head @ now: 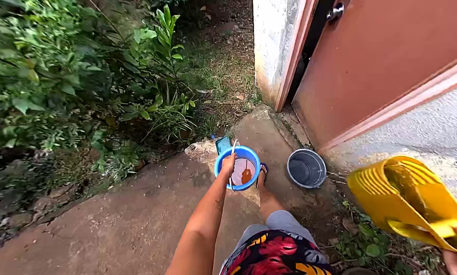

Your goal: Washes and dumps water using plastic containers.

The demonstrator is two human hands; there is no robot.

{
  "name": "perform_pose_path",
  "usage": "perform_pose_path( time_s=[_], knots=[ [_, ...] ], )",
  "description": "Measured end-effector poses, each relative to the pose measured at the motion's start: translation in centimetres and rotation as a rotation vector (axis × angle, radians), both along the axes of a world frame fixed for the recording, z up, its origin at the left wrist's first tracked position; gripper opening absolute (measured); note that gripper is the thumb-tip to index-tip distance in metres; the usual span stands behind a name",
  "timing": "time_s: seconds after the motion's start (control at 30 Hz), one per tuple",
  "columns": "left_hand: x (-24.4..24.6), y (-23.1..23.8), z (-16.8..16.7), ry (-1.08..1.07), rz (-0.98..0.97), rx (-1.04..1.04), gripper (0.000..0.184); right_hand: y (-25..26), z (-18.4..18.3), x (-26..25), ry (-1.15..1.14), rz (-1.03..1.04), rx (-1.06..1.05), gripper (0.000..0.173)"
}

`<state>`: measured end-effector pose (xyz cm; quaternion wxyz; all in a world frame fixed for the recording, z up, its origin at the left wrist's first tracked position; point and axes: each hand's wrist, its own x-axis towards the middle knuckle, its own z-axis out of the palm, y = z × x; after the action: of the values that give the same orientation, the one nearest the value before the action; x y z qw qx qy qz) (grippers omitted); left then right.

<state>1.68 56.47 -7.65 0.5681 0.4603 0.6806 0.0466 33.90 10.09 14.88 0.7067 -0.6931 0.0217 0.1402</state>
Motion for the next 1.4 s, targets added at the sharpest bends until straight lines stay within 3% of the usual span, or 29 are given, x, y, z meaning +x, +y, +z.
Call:
perform_pose_path(
  time_s=[0.13,0.27,0.4,0.47,0.57,0.63,0.9,1.03,1.4],
  knots=[
    [5.6,8.7,-0.9,-0.105,-0.014,-0.042,0.034,16.4,-7.3,3.9,0.054,0.148,-0.079,0.018],
    [11.7,16.0,-2.4,-0.097,-0.13,-0.038,0.028,32.5,-9.6,4.3,0.096,0.369,-0.247,0.02],
    [17.8,23.9,-4.1,-0.031,-0.281,0.011,0.034,45.6,-10.7,5.0,0.077,0.697,-0.489,0.049],
    [20.3,27.7,-5.2,-0.008,-0.313,0.016,0.037,50.8,-11.1,5.1,0.071,0.873,-0.595,0.054],
    [23.4,33.3,-6.5,0.0,-0.332,0.018,0.042,57.7,-11.3,5.3,0.076,1.103,-0.754,0.077],
    [25.2,36.6,-7.7,0.016,-0.356,0.039,0.042,61.7,-11.4,5.5,0.055,1.176,-0.83,0.086],
    [31.1,47.0,-11.4,0.188,-0.587,-0.033,0.053,75.4,-13.7,6.1,0.084,1.155,-1.052,0.085],
    [33.2,49.9,-13.8,0.238,-0.737,-0.042,0.05,81.0,-14.5,6.7,0.094,1.173,-1.164,0.082],
    [36.1,54.5,-17.8,0.338,-0.815,-0.108,0.055,90.9,-16.9,8.5,0.021,1.344,-1.314,0.08]
  ],
)
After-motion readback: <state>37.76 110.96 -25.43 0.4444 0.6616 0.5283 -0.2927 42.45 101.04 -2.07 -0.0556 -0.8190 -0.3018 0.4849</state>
